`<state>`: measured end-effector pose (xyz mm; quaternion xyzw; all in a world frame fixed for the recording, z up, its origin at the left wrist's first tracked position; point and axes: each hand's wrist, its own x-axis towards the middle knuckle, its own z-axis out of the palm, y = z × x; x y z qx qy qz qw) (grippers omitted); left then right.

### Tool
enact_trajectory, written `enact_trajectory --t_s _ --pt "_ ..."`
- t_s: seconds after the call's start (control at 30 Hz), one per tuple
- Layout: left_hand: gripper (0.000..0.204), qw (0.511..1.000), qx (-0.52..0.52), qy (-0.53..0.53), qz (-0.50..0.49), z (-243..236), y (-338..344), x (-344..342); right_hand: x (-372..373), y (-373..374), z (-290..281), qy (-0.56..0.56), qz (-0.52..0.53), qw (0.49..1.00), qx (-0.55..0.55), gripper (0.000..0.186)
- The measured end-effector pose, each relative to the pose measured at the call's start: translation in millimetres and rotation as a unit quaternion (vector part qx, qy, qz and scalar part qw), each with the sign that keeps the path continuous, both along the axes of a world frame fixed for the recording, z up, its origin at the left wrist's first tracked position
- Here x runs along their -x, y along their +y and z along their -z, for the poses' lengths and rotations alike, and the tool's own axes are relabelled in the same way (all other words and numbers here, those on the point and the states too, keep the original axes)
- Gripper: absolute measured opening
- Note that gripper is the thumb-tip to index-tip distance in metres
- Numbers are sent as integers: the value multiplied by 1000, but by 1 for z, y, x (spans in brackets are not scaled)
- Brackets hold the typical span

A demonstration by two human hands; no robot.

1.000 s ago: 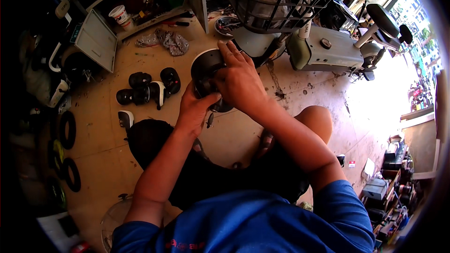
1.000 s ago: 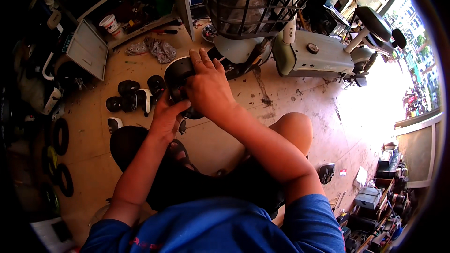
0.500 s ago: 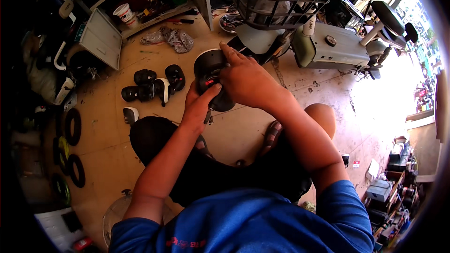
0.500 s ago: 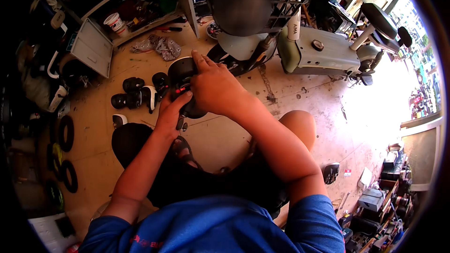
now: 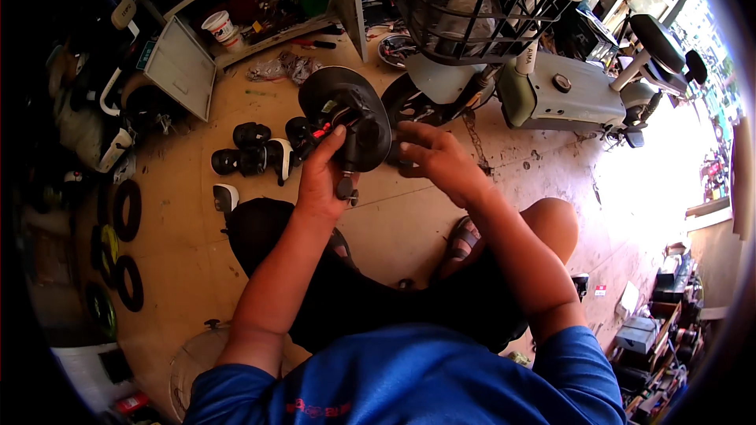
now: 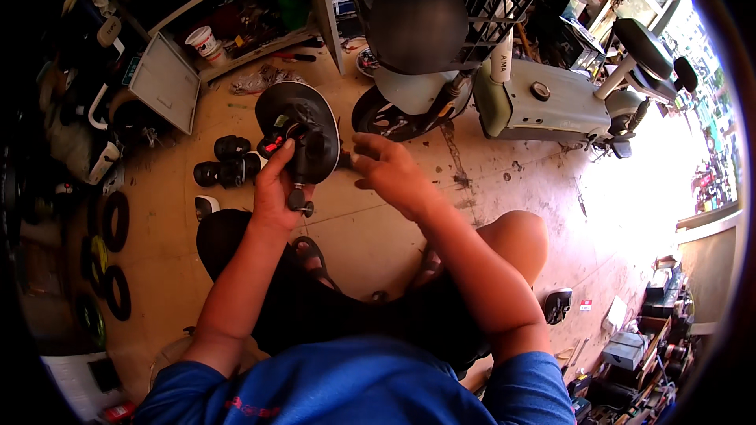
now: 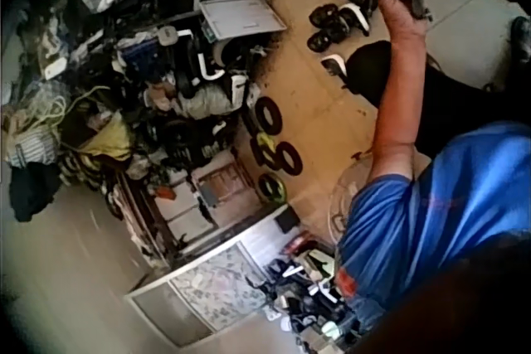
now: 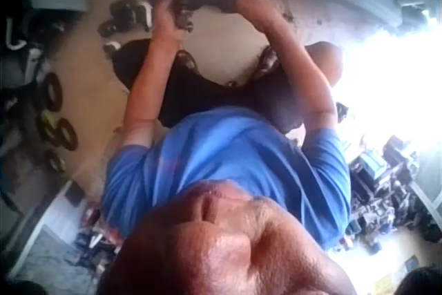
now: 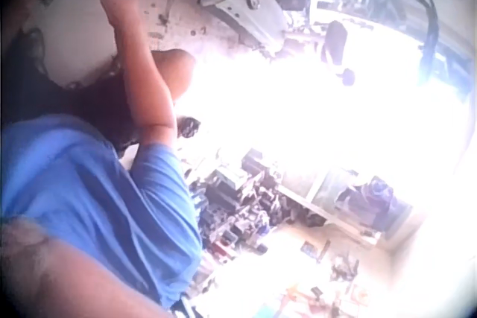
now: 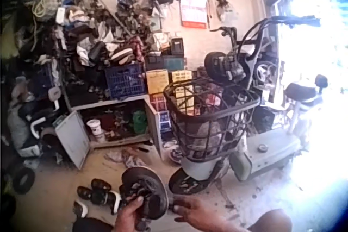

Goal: The person disassembles scooter headlight assemblies using a power drill and by hand, removes internal brackets, tests them against the scooter mount and various headlight shells, and fits the components into different housings.

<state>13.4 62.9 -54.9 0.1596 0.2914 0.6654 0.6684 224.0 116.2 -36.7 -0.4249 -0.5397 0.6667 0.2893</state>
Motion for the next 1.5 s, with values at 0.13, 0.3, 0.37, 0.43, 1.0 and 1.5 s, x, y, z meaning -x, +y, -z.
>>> enact_trajectory --t_s 0.13,0.3,0.37,0.43,1.0,1.5 --pt "41 999 -22 -19 26 -4 -2 -3 10 -7 -8 140 0 983 117 51" --pt "40 999 -28 7 38 4 -1 -8 16 0 14 118 65 984 120 43" --pt "39 999 -29 25 35 7 -1 -8 18 4 24 113 81 983 121 41" --pt "39 998 -31 44 27 5 -1 -7 23 7 25 178 63 974 129 39" --pt "53 986 -140 46 -75 -64 -29 -8 21 3 -62 185 269 940 -94 54" --pt "77 953 -156 169 -198 -12 -83 -88 20 -98 -39 57 176 972 -146 57"
